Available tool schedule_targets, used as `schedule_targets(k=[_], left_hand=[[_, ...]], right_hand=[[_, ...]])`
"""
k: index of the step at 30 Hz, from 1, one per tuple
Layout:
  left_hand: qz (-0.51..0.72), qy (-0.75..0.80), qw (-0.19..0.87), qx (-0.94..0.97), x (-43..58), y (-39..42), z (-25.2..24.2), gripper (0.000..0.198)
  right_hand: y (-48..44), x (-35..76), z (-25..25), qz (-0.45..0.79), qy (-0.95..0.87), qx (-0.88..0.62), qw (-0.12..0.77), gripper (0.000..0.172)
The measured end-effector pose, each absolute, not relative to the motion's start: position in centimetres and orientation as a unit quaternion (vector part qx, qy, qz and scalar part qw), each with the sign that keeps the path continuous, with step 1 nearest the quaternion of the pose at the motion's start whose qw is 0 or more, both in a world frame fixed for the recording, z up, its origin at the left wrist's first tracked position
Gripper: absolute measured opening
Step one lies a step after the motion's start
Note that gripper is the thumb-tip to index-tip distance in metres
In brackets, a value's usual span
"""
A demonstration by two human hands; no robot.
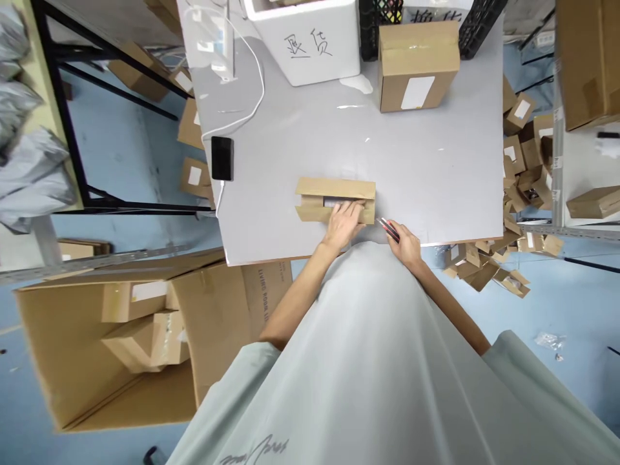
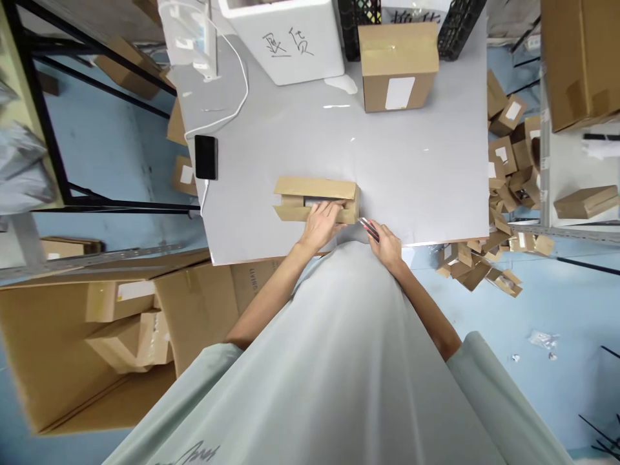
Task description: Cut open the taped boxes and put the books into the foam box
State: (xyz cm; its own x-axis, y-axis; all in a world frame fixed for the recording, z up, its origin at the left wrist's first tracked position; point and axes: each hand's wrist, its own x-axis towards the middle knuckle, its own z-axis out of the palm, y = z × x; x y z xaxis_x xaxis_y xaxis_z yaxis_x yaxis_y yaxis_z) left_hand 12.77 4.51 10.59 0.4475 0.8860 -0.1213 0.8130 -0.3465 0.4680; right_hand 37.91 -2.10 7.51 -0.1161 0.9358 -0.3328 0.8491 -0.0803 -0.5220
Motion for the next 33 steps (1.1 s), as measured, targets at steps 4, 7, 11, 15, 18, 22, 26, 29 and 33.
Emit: schedule_targets(k=[4,7,11,15,18,22,26,29,33], left_hand=[[0.136,0.53,0.21,0.81,10.4,1.9,11.1,0.045],[0.153,0.598,0.183,0.765,6.9,0.1,11.1,0.039],[0.14,0.649,0.19,0.723,2.7,-1.5,11.3,0.03],[0.165,0.645,0.23,0.71,1.3,-2.8,11.2,0.03],[0.199,0.648,0.258,0.689,1.3,-3.2,10.4,0.03],[0.212,0.666,0.273,0.661,1.0,-2.8,8.2,0.054],[0.201,0.685,0.314,0.626,0.7,-1.5,5.4,0.103],[0.209,0.701,0.354,0.583,0.9,-0.7,3.5,0.112],[0.216,0.71,0.378,0.553,1.3,-0.4,2.0,0.109]], right_hand=[[-0.4,39.9,4.1,0.31,-0.539,-0.781,0.059,0.052],[1.3,41.3,1.7,0.291,-0.48,-0.828,0.007,0.044],[2.3,42.1,0.1,0.246,-0.491,-0.835,-0.009,0.038],[2.3,42.2,0.1,0.214,-0.503,-0.837,-0.028,0.041],[2.5,42.1,0.6,0.199,-0.525,-0.827,-0.042,0.041],[3.8,40.9,1.8,0.2,-0.533,-0.821,-0.04,0.044],[5.7,37.9,3.7,0.255,-0.618,-0.738,0.097,0.062],[7.1,35.3,5.5,0.298,-0.686,-0.636,0.189,0.07],[9.5,32.8,7.8,0.287,-0.722,-0.596,0.203,0.066]])
